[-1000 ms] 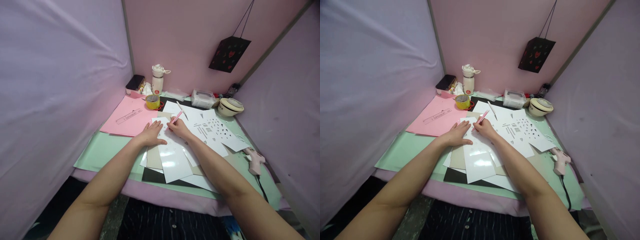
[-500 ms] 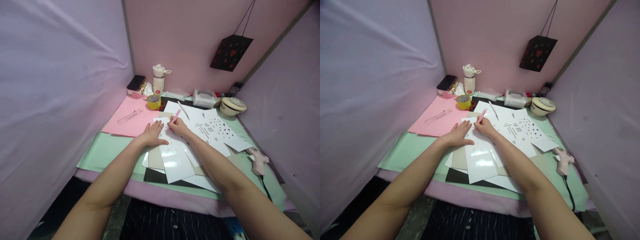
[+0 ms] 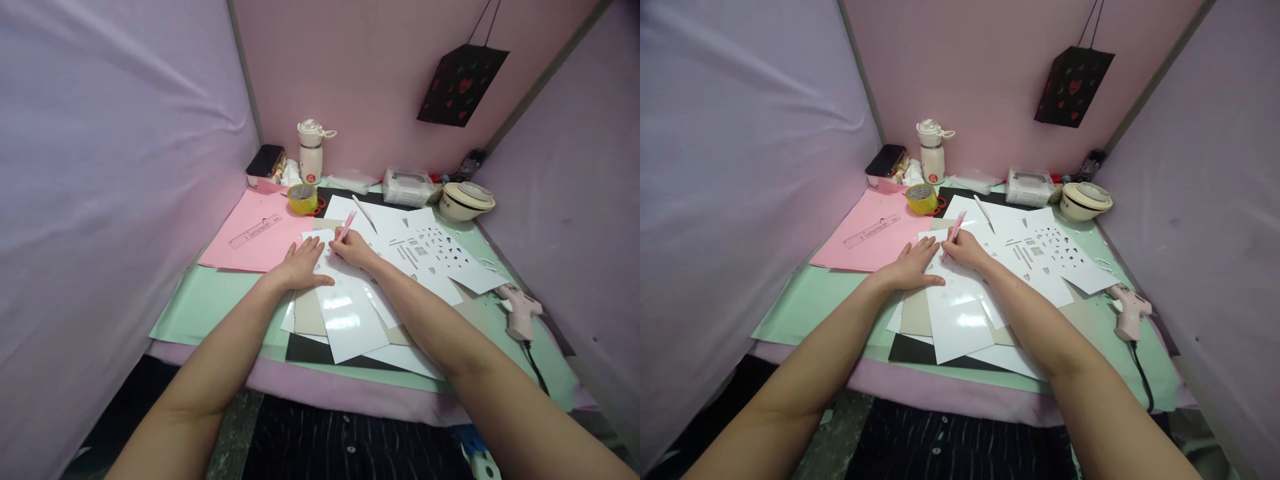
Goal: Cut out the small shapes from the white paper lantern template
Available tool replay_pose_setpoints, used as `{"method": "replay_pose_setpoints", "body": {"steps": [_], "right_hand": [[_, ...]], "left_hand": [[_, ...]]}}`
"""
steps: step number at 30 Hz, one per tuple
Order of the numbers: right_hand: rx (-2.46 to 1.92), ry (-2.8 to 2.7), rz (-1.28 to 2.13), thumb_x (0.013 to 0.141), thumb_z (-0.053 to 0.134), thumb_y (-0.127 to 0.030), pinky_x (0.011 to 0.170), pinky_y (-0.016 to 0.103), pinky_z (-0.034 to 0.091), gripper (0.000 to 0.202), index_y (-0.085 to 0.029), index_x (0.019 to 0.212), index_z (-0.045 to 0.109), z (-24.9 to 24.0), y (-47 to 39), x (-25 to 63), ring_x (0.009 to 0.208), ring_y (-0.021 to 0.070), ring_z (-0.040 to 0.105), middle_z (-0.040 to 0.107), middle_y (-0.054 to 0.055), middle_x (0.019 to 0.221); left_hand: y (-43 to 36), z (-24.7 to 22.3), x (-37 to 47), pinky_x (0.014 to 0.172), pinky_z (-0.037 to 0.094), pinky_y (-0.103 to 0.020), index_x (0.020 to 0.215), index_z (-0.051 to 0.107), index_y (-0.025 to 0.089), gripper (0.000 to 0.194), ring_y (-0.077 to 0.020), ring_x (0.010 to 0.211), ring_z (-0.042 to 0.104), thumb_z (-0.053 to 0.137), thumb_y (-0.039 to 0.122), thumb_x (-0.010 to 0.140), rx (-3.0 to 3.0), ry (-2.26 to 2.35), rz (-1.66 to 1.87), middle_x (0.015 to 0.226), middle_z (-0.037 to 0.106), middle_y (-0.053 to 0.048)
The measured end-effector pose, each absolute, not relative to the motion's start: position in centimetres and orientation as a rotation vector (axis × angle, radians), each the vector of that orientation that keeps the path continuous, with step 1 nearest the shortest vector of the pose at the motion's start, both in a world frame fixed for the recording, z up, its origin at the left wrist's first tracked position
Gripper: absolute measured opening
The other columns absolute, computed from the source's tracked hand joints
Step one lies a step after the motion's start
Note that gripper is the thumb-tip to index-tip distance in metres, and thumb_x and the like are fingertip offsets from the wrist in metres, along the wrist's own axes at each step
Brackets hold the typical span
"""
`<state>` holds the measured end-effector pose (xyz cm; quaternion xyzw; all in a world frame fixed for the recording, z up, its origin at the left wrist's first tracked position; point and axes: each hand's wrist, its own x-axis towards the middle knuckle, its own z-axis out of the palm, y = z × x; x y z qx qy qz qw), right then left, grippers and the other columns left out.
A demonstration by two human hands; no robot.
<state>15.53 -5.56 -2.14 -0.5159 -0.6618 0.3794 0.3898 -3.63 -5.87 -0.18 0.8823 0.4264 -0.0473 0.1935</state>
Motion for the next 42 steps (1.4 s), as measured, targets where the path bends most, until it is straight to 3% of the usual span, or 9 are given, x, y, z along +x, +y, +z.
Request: {"method": "replay_pose_setpoints", "body": {"steps": [22,32,42], "right_hand": [[-1.310,-1.738,0.947,0.074,0.052,-0.022,0.056,0.027,0.036,0.013,-0.022,0.067,0.040,-1.92,-5.68,15.52,0.054,0.0130,0.049,0.053,-0.006,0.055],[-1.277,-1.784,0.958,0.073,0.055,-0.021,0.051,0.026,0.029,0.016,-0.022,0.067,0.040,-1.88,-5.38,15.69,0.051,0.0107,0.042,0.051,-0.006,0.055],[-1.295,-1.776,0.928,0.074,0.054,-0.024,0.052,0.025,0.032,0.016,-0.022,0.067,0.039,-2.10,-5.14,15.70,0.055,0.0128,0.048,0.054,-0.004,0.057]], "left_hand": [[-5.83,-0.28,-3.59,0.121,0.003,-0.056,0.157,0.013,0.016,0.105,-0.0306,0.152,-0.002,0.056,0.071,0.078,2.462,1.202,-0.119,0.165,0.003,-0.014],[-5.94,-0.01,-3.46,0.120,0.004,-0.058,0.156,0.015,0.017,0.102,-0.0310,0.152,-0.001,0.058,0.068,0.078,2.468,1.200,-0.119,0.165,0.003,-0.015],[-6.09,0.25,-3.40,0.120,0.004,-0.058,0.156,0.015,0.021,0.100,-0.0314,0.152,-0.001,0.059,0.067,0.078,2.451,1.198,-0.103,0.165,0.004,-0.014]]}}
